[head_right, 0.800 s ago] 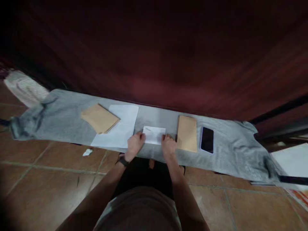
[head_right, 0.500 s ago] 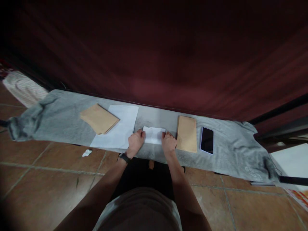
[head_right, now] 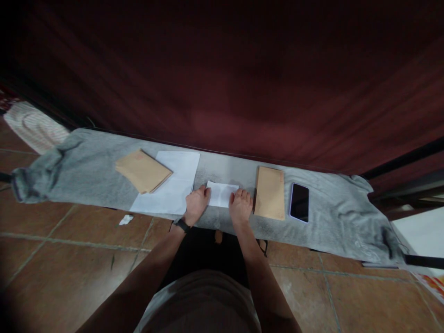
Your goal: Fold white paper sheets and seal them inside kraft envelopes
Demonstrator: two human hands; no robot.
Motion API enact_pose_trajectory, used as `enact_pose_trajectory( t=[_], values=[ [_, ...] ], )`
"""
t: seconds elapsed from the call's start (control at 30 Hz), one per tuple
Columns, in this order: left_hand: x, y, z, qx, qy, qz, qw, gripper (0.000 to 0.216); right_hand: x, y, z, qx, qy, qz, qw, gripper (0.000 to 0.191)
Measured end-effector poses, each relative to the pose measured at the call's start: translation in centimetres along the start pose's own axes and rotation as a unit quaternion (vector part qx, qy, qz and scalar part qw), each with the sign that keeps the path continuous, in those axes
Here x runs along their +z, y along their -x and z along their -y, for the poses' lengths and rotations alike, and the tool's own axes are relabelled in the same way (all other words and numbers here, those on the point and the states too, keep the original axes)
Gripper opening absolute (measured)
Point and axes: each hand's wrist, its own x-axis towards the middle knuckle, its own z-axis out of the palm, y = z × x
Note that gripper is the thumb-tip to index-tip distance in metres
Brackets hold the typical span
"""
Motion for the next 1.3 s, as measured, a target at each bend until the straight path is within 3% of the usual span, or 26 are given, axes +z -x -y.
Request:
enact_pose_trajectory(
  t=[0.17, 0.27, 0.73, 0.83, 0.97, 1.1, 1.3],
  values=[
    [0.1, 0.0, -0.1, 0.009, 0.003, -0.005, 1.0, 0.041, 1.0, 3.0, 1.1, -0.163, -0.076, -0.025, 0.983, 0.041],
    [0.1, 0.1, -0.2, 0.006, -0.001, -0.006, 1.0, 0.041, 1.9, 4.3, 1.2, -0.221, -0.084, -0.018, 0.972, 0.049],
    [-0.3, 0.2, -0.6, 0.001, -0.008, 0.012, 1.0, 0.041, 2.6, 5.2, 1.1, -0.216, -0.077, -0.01, 0.973, 0.055],
    [-0.9, 1.0, -0.8, 0.008, -0.007, -0.016, 1.0, 0.04, 2.4, 5.1, 1.1, -0.209, -0.07, 0.006, 0.975, 0.054],
    [-0.7, 3.3, -1.3, 0.099, 0.014, -0.095, 0.99, 0.041, 2.2, 5.1, 1.0, -0.213, -0.061, 0.034, 0.975, 0.053],
    [1.7, 5.4, -1.9, 0.264, 0.068, -0.063, 0.96, 0.054, 2.3, 5.2, 0.9, -0.222, -0.049, 0.074, 0.971, 0.064],
    [4.5, 5.5, -1.3, 0.262, 0.087, -0.042, 0.96, 0.062, 2.4, 5.2, 1.0, -0.217, -0.041, 0.085, 0.972, 0.063]
  ],
)
